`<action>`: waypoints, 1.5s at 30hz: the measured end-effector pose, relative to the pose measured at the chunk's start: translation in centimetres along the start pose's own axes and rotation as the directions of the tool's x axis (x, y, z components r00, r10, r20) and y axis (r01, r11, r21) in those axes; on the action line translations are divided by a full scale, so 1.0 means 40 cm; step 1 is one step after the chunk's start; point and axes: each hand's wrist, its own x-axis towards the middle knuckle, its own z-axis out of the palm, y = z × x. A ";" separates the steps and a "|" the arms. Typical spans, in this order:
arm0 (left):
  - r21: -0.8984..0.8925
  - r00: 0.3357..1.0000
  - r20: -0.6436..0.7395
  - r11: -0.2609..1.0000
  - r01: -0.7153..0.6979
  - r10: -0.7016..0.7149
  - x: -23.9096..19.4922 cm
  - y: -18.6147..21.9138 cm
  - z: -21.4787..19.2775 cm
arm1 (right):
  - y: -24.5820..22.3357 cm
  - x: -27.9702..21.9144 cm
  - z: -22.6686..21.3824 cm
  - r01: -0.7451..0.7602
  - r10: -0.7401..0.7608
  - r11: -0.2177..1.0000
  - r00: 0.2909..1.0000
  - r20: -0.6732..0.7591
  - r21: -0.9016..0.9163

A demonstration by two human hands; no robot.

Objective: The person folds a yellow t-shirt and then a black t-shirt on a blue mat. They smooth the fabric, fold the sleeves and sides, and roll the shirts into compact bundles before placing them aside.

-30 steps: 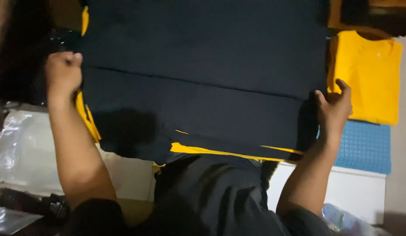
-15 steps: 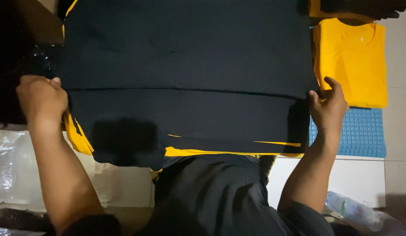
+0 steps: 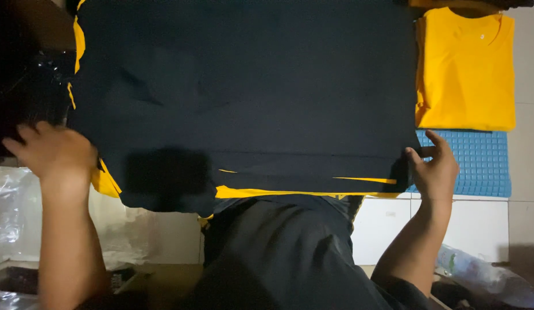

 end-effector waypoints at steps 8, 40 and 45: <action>-0.269 0.829 -0.559 0.947 -0.175 -0.005 -0.128 0.118 -0.041 | -0.057 0.034 0.034 0.395 -0.431 0.902 0.806 -0.405 -0.173; -0.820 0.864 -0.439 0.284 -0.497 0.246 0.311 0.246 -0.253 | -0.892 0.172 0.647 0.466 -0.671 0.670 0.713 0.204 0.577; -0.567 0.898 -0.247 0.697 -0.438 0.364 0.270 0.310 -0.288 | -0.892 0.165 0.665 0.471 -0.644 0.713 0.733 0.220 0.519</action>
